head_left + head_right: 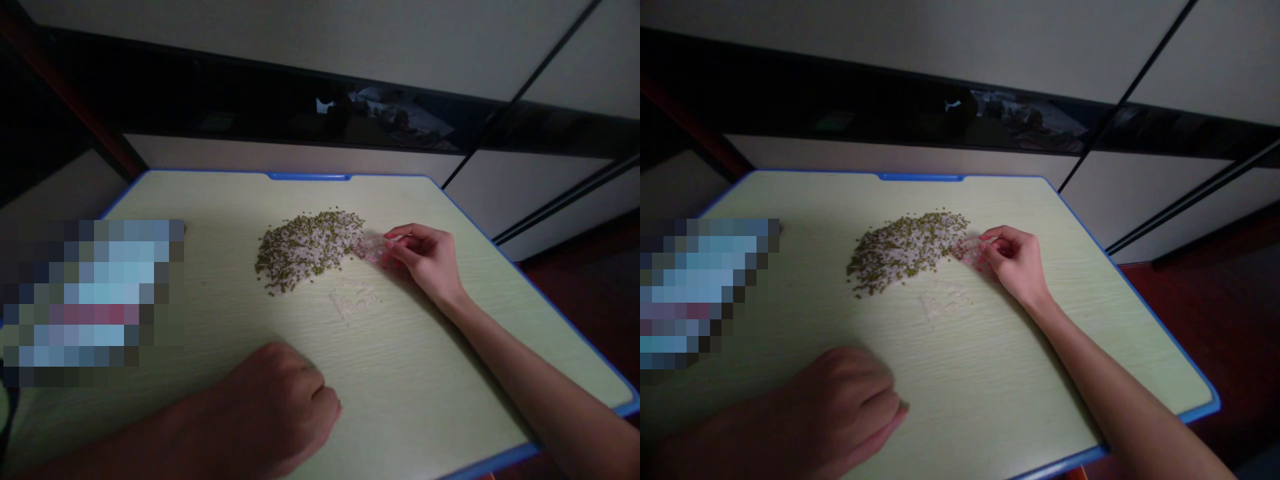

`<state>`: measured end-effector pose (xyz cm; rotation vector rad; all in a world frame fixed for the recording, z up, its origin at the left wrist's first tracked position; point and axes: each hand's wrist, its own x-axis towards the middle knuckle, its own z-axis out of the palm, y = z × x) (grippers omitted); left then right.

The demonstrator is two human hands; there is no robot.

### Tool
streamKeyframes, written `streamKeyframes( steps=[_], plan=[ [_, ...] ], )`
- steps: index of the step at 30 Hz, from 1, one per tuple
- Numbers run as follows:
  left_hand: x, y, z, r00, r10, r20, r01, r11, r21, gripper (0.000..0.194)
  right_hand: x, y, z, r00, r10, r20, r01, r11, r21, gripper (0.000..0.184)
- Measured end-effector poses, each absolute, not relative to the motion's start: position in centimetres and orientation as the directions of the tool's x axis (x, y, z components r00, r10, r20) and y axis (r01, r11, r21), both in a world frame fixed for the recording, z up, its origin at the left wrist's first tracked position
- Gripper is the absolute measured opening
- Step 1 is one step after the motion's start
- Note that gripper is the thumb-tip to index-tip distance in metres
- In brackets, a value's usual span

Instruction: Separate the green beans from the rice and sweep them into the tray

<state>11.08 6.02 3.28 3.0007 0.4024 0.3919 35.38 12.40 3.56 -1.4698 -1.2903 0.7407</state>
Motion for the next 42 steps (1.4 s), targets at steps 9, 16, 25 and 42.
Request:
streamKeyframes(
  steps=[9,16,25,42],
  plan=[
    [11.09,5.79,3.27,0.920,0.313,0.235,0.296,-0.950,0.104,0.024,35.28,12.34,3.46,0.212,0.972,0.103,0.325,0.030,-0.945,0.014],
    [11.25,5.83,3.28,0.919,0.299,0.258,0.283,-0.954,0.100,0.024,35.35,12.53,3.24,0.196,0.975,0.107,0.328,0.038,-0.944,0.013],
    [11.19,5.63,3.47,0.920,0.306,0.243,0.289,-0.952,0.104,0.024,35.25,12.55,3.03,0.167,0.978,0.127,0.329,0.066,-0.942,0.013],
    [11.30,5.79,3.36,0.921,0.294,0.256,0.281,-0.956,0.088,0.024,34.99,12.60,3.03,0.080,0.981,0.176,0.375,0.134,-0.917,0.012]
  ],
)
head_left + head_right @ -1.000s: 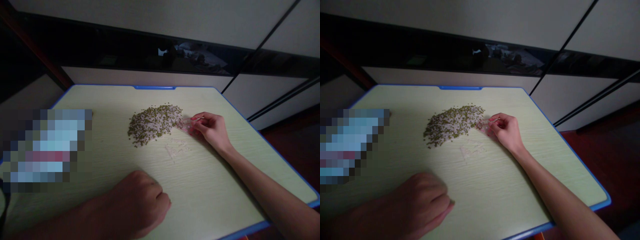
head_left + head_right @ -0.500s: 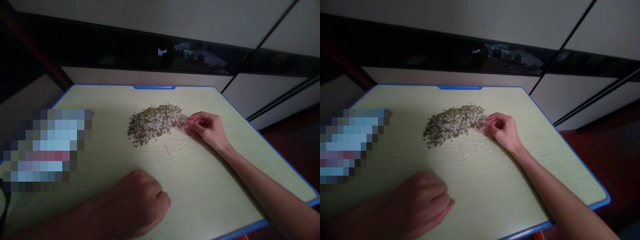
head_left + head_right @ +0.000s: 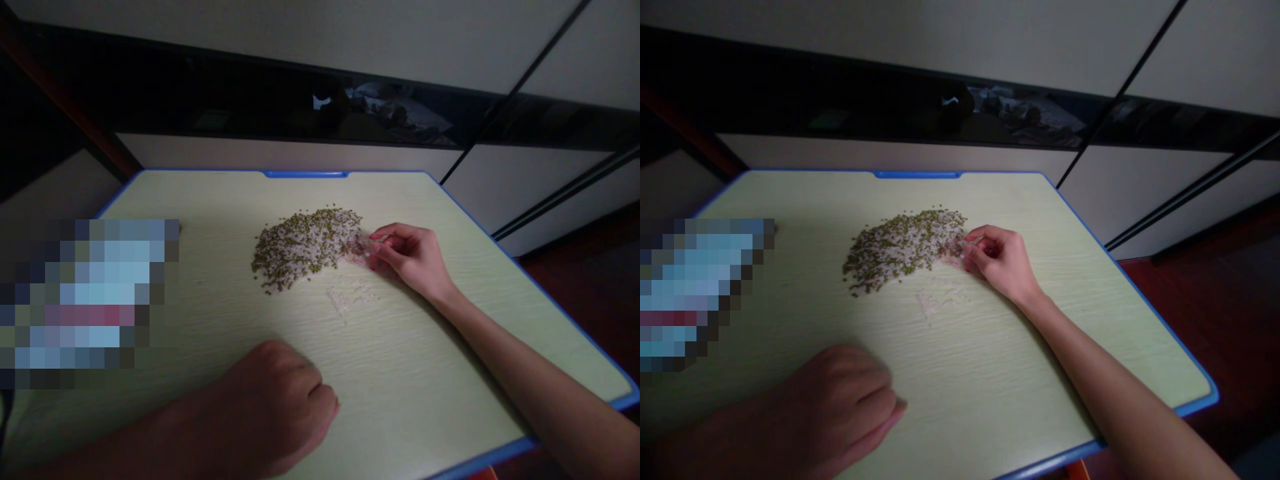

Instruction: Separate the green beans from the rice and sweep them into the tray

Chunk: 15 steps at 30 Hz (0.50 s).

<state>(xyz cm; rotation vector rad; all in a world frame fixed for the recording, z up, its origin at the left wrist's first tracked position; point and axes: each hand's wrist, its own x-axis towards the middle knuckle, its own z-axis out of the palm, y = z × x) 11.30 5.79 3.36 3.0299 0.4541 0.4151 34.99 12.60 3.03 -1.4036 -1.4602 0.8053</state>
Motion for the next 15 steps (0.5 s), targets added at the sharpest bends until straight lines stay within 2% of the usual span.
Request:
streamKeyframes(
  steps=[5,15],
  plan=[
    [11.23,5.76,3.48,0.921,0.305,0.243,0.291,-0.952,0.093,0.024,34.98,12.55,3.05,0.076,0.976,0.203,0.378,0.160,-0.912,0.011],
    [11.08,5.72,3.22,0.922,0.295,0.250,0.275,-0.955,0.115,0.024,35.01,12.57,3.12,0.159,0.976,0.148,0.343,0.086,-0.936,0.013]
  ],
)
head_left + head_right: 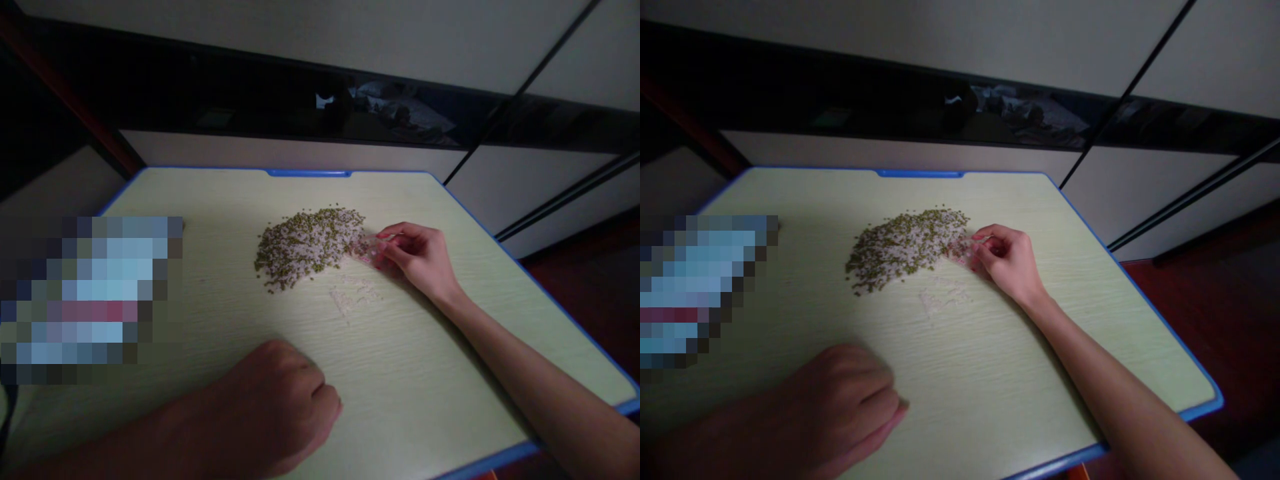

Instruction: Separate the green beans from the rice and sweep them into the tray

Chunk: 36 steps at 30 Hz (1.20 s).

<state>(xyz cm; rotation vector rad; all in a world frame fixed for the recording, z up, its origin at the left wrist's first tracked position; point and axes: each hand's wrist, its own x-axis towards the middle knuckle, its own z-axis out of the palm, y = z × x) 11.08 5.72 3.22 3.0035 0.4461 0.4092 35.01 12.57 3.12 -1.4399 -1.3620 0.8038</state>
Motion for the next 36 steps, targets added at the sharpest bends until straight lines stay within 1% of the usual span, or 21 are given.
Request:
streamKeyframes(
  steps=[9,14,20,26,31,36],
  plan=[
    [11.21,5.93,3.28,0.924,0.293,0.247,0.273,-0.955,0.113,0.023,34.90,12.62,2.99,0.143,0.977,0.160,0.308,0.110,-0.945,0.012],
    [11.08,5.93,3.24,0.927,0.289,0.241,0.268,-0.957,0.115,0.023,34.97,12.57,3.02,0.122,0.976,0.181,0.335,0.131,-0.933,0.011],
    [11.17,5.85,3.16,0.922,0.293,0.253,0.276,-0.956,0.101,0.023,34.93,12.68,2.97,0.126,0.974,0.187,0.335,0.136,-0.932,0.013],
    [11.13,5.83,3.17,0.925,0.284,0.253,0.264,-0.958,0.110,0.023,35.09,12.66,2.95,0.073,0.976,0.204,0.374,0.163,-0.913,0.011],
    [11.10,5.88,3.27,0.923,0.297,0.245,0.281,-0.955,0.100,0.024,34.98,12.52,3.18,0.082,0.975,0.208,0.369,0.164,-0.915,0.010],
    [11.07,5.86,3.16,0.925,0.286,0.250,0.266,-0.957,0.113,0.023,34.94,12.51,3.21,0.059,0.974,0.220,0.403,0.178,-0.898,0.011]
  ],
)
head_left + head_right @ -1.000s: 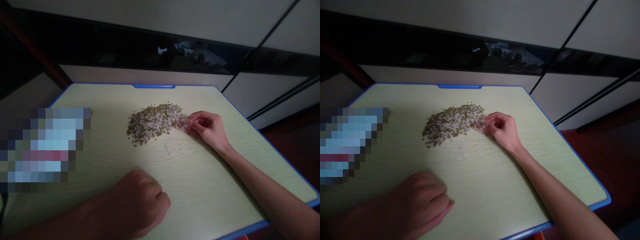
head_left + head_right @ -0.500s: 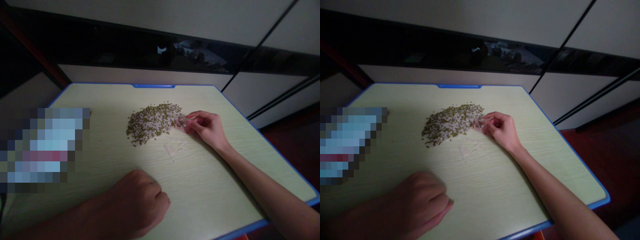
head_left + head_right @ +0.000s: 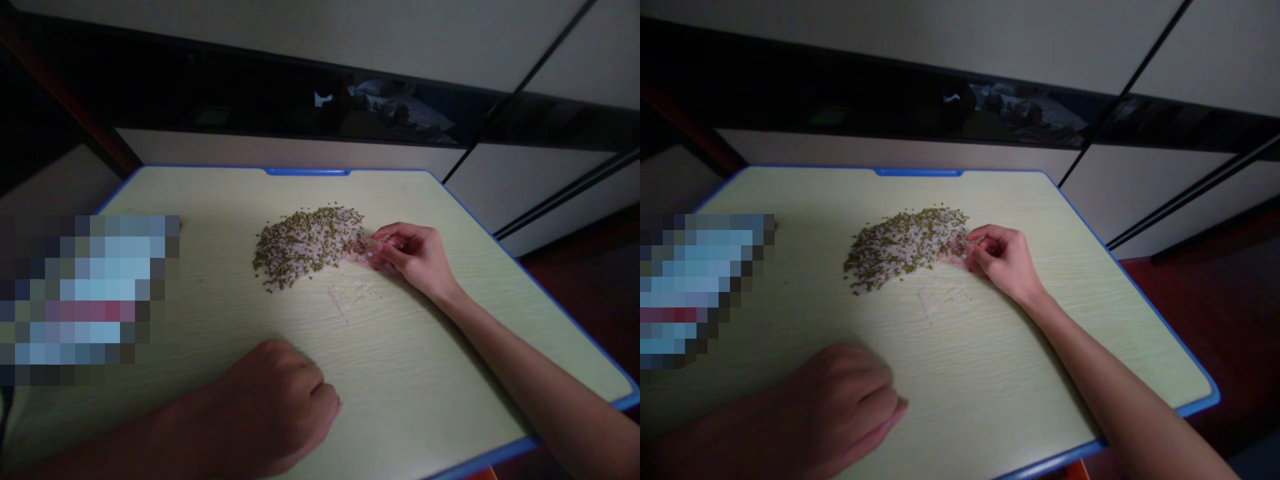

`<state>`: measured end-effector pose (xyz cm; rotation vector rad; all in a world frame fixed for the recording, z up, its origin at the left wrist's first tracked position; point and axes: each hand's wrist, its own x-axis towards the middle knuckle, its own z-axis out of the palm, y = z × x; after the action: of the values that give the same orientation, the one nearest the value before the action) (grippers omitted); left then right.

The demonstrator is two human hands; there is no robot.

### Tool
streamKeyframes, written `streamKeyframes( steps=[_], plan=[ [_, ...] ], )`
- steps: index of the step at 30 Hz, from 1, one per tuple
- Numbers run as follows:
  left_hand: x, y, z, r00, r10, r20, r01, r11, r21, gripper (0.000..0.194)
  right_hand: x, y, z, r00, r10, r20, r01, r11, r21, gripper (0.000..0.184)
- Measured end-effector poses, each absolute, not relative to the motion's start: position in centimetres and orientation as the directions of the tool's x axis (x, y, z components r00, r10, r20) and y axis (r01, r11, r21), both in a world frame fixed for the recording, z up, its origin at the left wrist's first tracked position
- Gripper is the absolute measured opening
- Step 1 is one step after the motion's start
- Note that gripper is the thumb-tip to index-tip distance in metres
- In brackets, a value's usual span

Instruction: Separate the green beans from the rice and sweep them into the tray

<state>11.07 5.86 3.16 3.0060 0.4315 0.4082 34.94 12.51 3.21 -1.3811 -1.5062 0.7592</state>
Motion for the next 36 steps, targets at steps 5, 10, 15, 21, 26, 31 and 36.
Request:
streamKeyframes(
  steps=[5,10,15,21,26,31,36],
  plan=[
    [11.12,5.96,3.18,0.927,0.285,0.243,0.265,-0.958,0.112,0.023,35.01,12.47,3.13,0.030,0.971,0.239,0.403,0.207,-0.891,0.011],
    [11.25,6.05,3.52,0.928,0.275,0.253,0.254,-0.961,0.111,0.023,34.91,12.52,3.09,0.045,0.972,0.229,0.393,0.194,-0.899,0.011],
    [11.27,5.78,3.40,0.921,0.294,0.257,0.278,-0.956,0.097,0.023,34.83,12.45,3.11,0.061,0.977,0.203,0.384,0.165,-0.909,0.011],
    [11.17,5.80,3.36,0.926,0.285,0.246,0.265,-0.958,0.114,0.023,34.65,12.27,3.22,0.027,0.980,0.197,0.392,0.171,-0.904,0.012],
    [11.23,6.07,3.18,0.929,0.283,0.240,0.260,-0.958,0.121,0.023,34.61,12.34,3.20,0.040,0.980,0.195,0.378,0.166,-0.911,0.011],
    [11.27,5.94,3.40,0.923,0.299,0.244,0.280,-0.954,0.108,0.023,34.74,12.45,2.99,0.103,0.981,0.162,0.337,0.119,-0.934,0.012],
    [11.18,5.70,3.51,0.923,0.298,0.245,0.277,-0.954,0.115,0.024,34.76,12.40,3.03,0.136,0.982,0.132,0.313,0.084,-0.946,0.012]
  ],
)
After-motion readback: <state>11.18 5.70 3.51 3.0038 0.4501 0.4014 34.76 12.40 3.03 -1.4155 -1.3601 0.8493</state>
